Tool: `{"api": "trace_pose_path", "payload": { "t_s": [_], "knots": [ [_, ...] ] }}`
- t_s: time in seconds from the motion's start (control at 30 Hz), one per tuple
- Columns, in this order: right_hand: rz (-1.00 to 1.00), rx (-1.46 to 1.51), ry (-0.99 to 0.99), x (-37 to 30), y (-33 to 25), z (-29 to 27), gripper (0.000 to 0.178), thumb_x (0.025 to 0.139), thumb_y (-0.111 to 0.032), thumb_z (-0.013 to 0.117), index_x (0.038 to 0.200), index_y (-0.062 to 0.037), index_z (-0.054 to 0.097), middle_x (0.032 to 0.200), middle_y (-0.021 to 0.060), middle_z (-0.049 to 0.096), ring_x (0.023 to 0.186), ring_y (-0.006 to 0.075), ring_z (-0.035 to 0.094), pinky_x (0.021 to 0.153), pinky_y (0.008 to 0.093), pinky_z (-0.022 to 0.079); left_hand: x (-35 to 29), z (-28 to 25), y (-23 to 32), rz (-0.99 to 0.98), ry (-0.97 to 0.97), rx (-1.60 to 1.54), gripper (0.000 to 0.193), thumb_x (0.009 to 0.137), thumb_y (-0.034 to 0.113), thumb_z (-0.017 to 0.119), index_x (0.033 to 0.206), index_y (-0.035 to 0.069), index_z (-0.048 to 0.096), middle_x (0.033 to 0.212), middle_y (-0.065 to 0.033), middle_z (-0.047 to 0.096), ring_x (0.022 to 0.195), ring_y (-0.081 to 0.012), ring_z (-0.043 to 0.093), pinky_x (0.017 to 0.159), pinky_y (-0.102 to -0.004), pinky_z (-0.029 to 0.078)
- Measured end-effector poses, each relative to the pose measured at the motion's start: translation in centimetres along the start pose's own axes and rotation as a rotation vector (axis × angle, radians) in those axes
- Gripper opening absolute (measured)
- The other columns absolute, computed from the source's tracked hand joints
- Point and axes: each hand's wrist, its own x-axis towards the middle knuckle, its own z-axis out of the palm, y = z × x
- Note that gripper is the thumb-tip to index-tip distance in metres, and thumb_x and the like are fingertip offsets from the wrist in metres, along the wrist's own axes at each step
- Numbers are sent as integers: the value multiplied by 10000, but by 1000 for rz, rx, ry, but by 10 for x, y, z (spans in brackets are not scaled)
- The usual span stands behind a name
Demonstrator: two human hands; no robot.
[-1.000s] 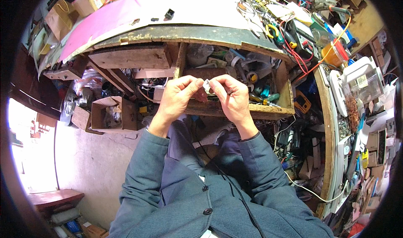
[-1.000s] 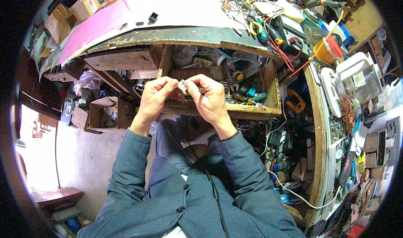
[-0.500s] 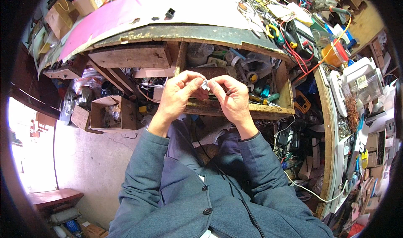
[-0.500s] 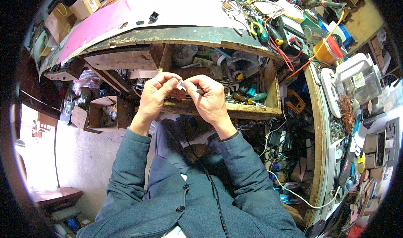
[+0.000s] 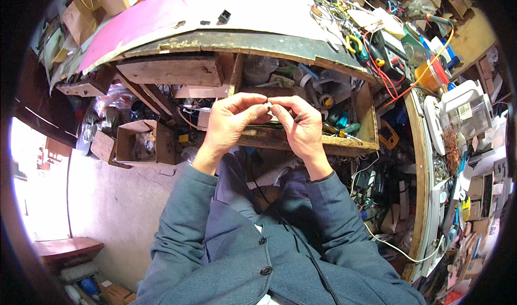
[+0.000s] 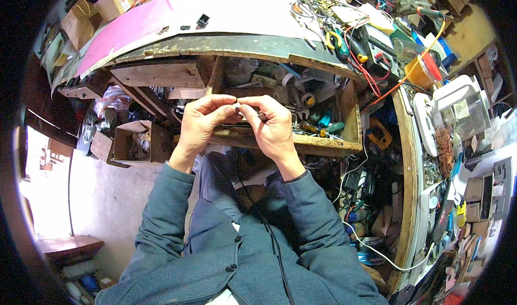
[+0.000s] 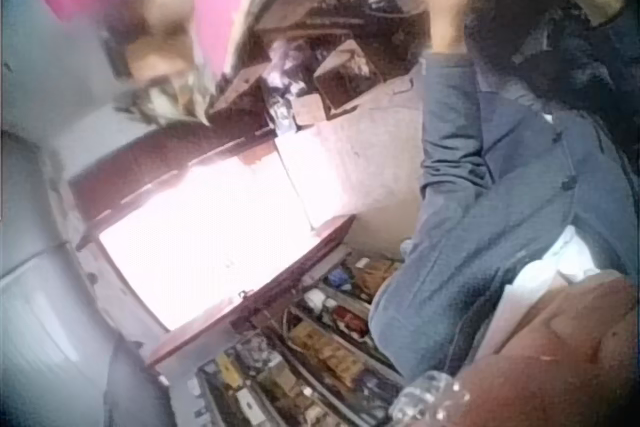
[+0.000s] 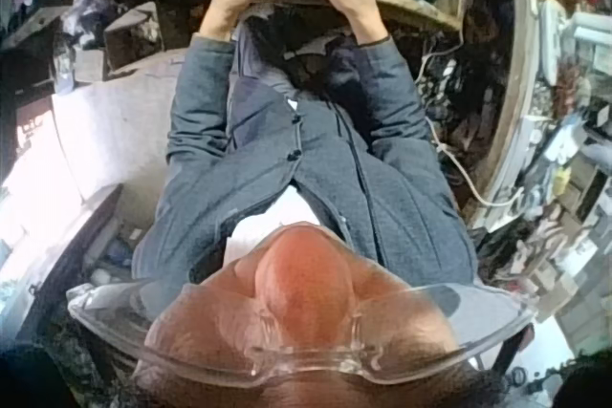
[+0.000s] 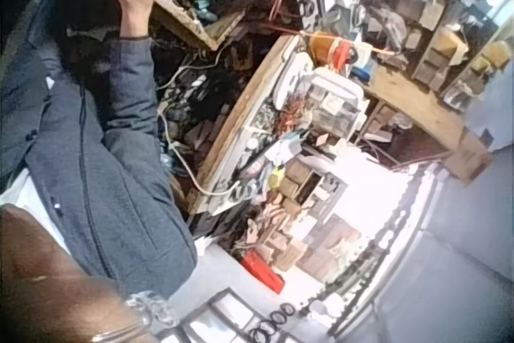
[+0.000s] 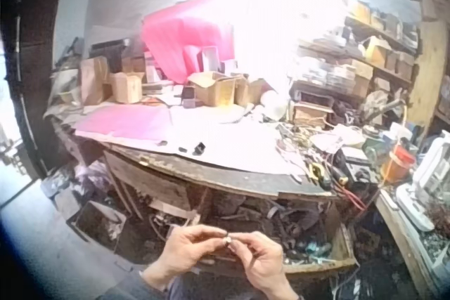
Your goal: The person handles small electronic components and wires at a cluttered workbench, repeatedly picking up, inspecting, and manipulating them with both hands. The person opens a drawer, retrieves items, and continues to manipulate the components without using visible tools.
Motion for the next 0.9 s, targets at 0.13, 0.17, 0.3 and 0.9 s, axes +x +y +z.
{"api": "trace_pose_path", "payload": {
  "t_s": [0.13,0.17,0.3,0.9],
  "knots": [
    [-49,15,15,-1,14,1,150,954,-90,741,1090,-32,769,974,66,767,788,97,692,698,234,534,-5,12,-15,175,108,210,198,931,22,754,1125,-14,728,1060,-80,755,948,-116,714,843,-246,580],
    [-5,25,8,-2,15,0,160,953,-90,743,1100,-32,768,976,59,769,785,83,680,695,227,527,-6,14,-15,220,120,266,192,929,18,754,1118,-10,730,1055,-69,751,946,-112,712,841,-244,578],
    [106,115,-3,-3,7,1,197,949,-82,749,1138,-29,765,992,32,777,783,36,634,683,201,503,-6,15,-16,354,137,394,206,916,-1,753,1120,7,728,1040,-36,733,956,-105,703,855,-252,583],
    [188,195,-90,1,2,-4,168,986,-50,695,1131,19,743,1010,67,774,898,94,695,815,235,549,-5,9,-24,252,67,201,223,920,-24,744,1136,7,702,1032,-42,739,945,-103,698,875,-258,577]
  ]
}}
